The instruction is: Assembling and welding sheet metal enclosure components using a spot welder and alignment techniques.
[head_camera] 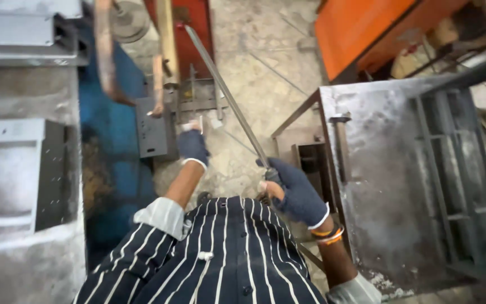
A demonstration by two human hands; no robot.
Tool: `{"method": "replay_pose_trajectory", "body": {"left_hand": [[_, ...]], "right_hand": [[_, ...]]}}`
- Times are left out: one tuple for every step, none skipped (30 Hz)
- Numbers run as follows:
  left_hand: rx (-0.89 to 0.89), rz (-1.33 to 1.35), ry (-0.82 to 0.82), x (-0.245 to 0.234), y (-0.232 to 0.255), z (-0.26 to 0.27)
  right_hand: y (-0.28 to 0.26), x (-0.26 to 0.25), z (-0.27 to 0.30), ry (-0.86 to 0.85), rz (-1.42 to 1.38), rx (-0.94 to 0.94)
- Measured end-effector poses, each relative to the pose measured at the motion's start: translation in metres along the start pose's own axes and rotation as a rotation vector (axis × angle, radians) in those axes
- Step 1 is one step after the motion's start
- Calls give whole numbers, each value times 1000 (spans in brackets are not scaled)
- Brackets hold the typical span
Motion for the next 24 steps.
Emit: {"method": "replay_pose_trajectory", "body": {"left_hand": [[-9, 3, 18, -29, 1, -21], [-11, 380, 91, -64, 0, -42], [-3, 757, 166, -99, -1, -63], [-2, 759, 187, -129, 46, -43], [-11, 911, 163, -154, 101, -27], [-16, 1063, 138, -181, 165, -11], [-15, 1063, 156, -195, 188, -1], [-28, 1070, 84, -200, 215, 8], [-43, 1078, 8, -202, 243, 17], [-43, 1080, 22, -206, 242, 15], [55, 1010, -48, -207, 253, 13], [150, 937, -117, -207, 264, 13], [148, 934, -112, -205, 255, 10], [197, 950, -48, -211, 249, 7], [247, 967, 12, -216, 243, 4], [248, 965, 12, -216, 243, 15], [156, 998, -14, -210, 237, 25], [65, 1029, -41, -203, 230, 35], [66, 1027, -44, -201, 228, 40], [-22, 1010, -130, -189, 222, 45], [-113, 988, -217, -175, 215, 52], [-115, 984, -222, -175, 210, 49], [-104, 1044, -171, -179, 205, 44], [-93, 1104, -119, -183, 200, 40]], "right_hand": [[-3, 3, -10, -19, 5, -6], [-24, 0, -19, 40, 161, -194], [-46, 1, -25, 99, 312, -387], [-58, 5, -34, 82, 312, -398], [-65, 13, -44, 31, 399, -375], [-72, 22, -53, -20, 486, -352], [-78, 26, -58, -36, 486, -361], [-86, 31, -63, -54, 461, -397], [-94, 33, -67, -68, 438, -430], [-100, 32, -72, -80, 440, -437], [-110, 32, -72, -61, 573, -505], [-120, 33, -73, -42, 706, -573], [-122, 28, -77, -47, 703, -574], [-123, 20, -83, -2, 735, -558], [-124, 10, -88, 49, 767, -540], [-127, 1, -88, 48, 765, -540], [-125, -17, -92, 104, 750, -453], [-123, -34, -95, 160, 734, -365], [-122, -40, -98, 163, 732, -364], [-127, -46, -98, 214, 791, -422], [-131, -52, -96, 264, 851, -476], [-128, -48, -99, 267, 849, -470], [-127, -45, -103, 259, 771, -487], [-126, -42, -107, 251, 692, -504]]}}
Point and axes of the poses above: each hand's wrist, its own z-axis away from the middle knuckle, its own x-axis out of the palm, y = z × x, the point moved 10 cm from there along -z, towards the middle knuckle, and after that the axes turned 14 degrees about z, right-handed, at the moved point
